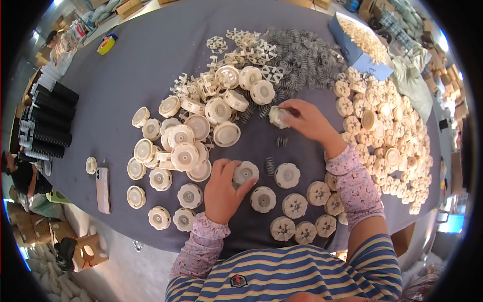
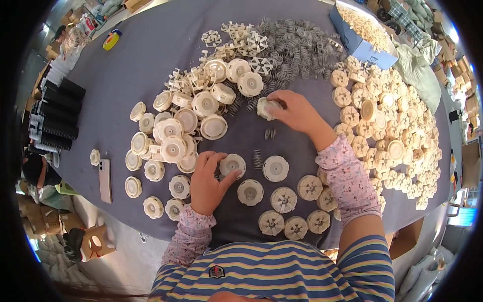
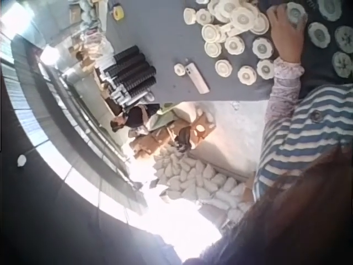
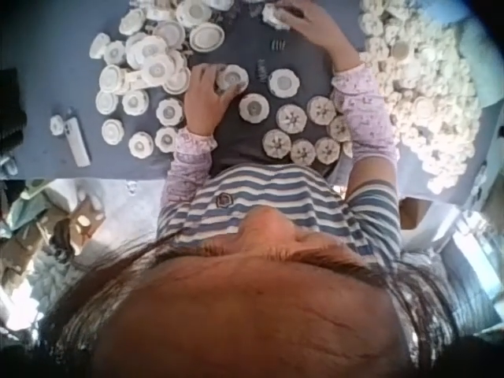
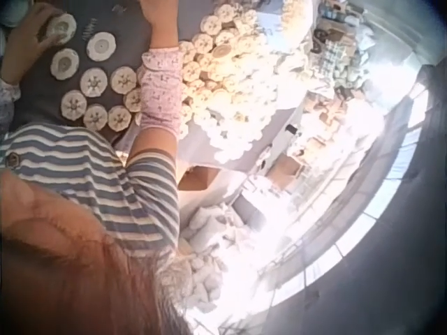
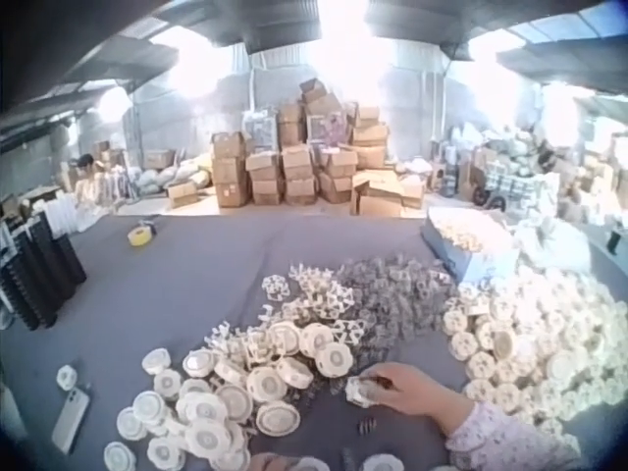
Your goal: The person assembles small plastic components by hand, inserting metal springs and plastic gears into a plastic housing base, then securing them with a plastic cap.
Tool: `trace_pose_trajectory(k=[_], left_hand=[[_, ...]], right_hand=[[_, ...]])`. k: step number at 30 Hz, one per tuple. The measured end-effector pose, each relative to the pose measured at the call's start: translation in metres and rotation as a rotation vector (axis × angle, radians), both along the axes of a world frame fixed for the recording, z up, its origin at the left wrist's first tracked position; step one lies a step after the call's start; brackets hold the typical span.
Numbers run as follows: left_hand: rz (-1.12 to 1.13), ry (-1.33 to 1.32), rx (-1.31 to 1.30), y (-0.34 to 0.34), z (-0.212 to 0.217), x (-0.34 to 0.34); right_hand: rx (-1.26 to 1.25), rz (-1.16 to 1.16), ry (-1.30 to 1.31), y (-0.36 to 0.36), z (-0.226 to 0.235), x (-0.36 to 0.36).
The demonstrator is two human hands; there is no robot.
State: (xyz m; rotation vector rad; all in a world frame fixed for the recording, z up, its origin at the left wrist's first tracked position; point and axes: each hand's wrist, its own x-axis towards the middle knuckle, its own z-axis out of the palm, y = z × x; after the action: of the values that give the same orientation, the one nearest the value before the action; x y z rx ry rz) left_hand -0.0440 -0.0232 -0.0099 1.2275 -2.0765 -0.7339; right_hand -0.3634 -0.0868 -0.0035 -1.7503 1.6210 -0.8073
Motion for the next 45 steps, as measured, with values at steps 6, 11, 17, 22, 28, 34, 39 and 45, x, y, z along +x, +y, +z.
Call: trace_pose_trajectory(k=[6, 11, 17, 22, 28, 34, 39, 45], left_hand=[[0.011, 0.046, 0.043, 0.008, -0.018, 0.007], [-0.043, -0.026, 0.143, 0.008, 0.004, 0.013], [-0.007, 0.016, 0.040, 0.002, 0.010, 0.025], [0.107, -0.088, -0.154, -0.026, 0.017, 0.010], [0.115, -0.185, -0.199, -0.061, 0.005, -0.027], [0.135, -0.152, -0.242, -0.066, -0.002, -0.020], [0.022, -0.008, 0.057, -0.049, 0.005, -0.007], [-0.025, -0.004, 0.024, -0.027, 0.008, -0.004]], right_hand=[[0.502, -0.298, -0.734, 0.025, -0.002, -0.033], [0.512, -0.315, -0.030, 0.047, 0.014, -0.062], [-0.078, -0.290, 0.504, 0.060, 0.030, -0.065], [-0.126, -0.011, 0.397, 0.102, 0.032, -0.036], [0.015, -0.089, 0.491, 0.121, 0.052, -0.034], [-0.205, -0.263, 0.130, 0.118, 0.059, -0.058], [-0.150, -0.113, 0.076, 0.097, 0.052, -0.033], [-0.146, 0.249, 0.221, 0.036, 0.028, 0.021]])
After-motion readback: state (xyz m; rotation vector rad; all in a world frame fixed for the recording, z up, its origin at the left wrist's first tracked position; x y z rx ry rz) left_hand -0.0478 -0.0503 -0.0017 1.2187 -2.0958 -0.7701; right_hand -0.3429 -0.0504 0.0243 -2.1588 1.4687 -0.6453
